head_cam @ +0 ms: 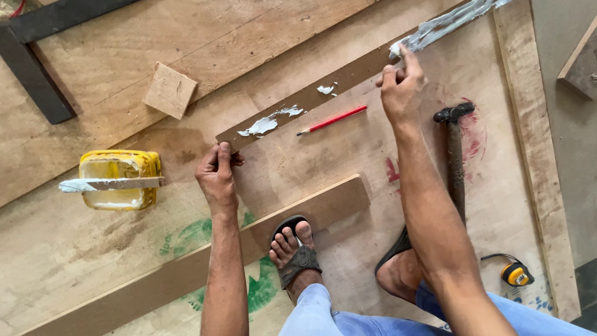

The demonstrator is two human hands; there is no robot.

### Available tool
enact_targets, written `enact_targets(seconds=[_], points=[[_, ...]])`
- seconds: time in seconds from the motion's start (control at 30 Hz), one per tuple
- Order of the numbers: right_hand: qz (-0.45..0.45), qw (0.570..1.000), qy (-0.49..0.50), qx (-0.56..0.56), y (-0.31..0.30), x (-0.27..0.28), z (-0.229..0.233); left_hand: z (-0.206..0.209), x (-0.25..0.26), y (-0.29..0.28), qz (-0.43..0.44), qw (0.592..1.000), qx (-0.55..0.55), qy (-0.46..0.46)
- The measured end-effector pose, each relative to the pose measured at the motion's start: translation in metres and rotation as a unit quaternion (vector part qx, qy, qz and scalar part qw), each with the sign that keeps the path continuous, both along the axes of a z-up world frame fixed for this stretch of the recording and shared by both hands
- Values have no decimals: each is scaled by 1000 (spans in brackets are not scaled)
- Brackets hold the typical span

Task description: The person applies glue from a yellow container onto several narrow wood strips using a small applicator. They spread the adhesive evenly along the length of each strip while working on a plywood surface on the floor.

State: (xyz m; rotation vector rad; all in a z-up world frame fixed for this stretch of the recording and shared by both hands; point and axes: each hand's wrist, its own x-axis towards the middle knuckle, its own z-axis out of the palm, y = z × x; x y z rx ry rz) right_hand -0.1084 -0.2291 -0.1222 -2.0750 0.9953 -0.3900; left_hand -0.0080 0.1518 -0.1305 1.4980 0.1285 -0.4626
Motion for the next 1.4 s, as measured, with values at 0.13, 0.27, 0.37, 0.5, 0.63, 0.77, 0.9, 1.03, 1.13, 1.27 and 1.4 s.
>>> enact_targets(seconds=[0.13,0.27,0.37,0.5,0.63,0.77,0.9,1.03,1.13,1.27,1.4], points=[[-6,998,11,55,22,-1,5,3,0,-1,-1,1000,14,1],[12,998,-17,57,49,4,12,3,0,0,2,1000,8,-8],[31,996,-44,65,65,11,14,2,0,-3,2,1000,12,-12],[22,992,-22,122,85,9,19,2,0,-1,7,1000,8,-3],[23,986,-18,164,97,12,21,1,0,-2,4,1000,16,-4],[38,980,-31,192,115,15,19,0,0,-1,3,1000,11,-4],[79,984,-11,163,135,19,21,0,-1,-1,7,1000,9,-3],[86,983,58,151,153,33,32,2,0,-1,-1,1000,25,-6],[76,977,112,165,169,42,43,3,0,-1,2,1000,26,-6],[124,982,99,98,183,46,49,2,0,-1,0,1000,27,-9],[160,978,128,49,195,44,43,0,0,0,3,1000,20,-2]])
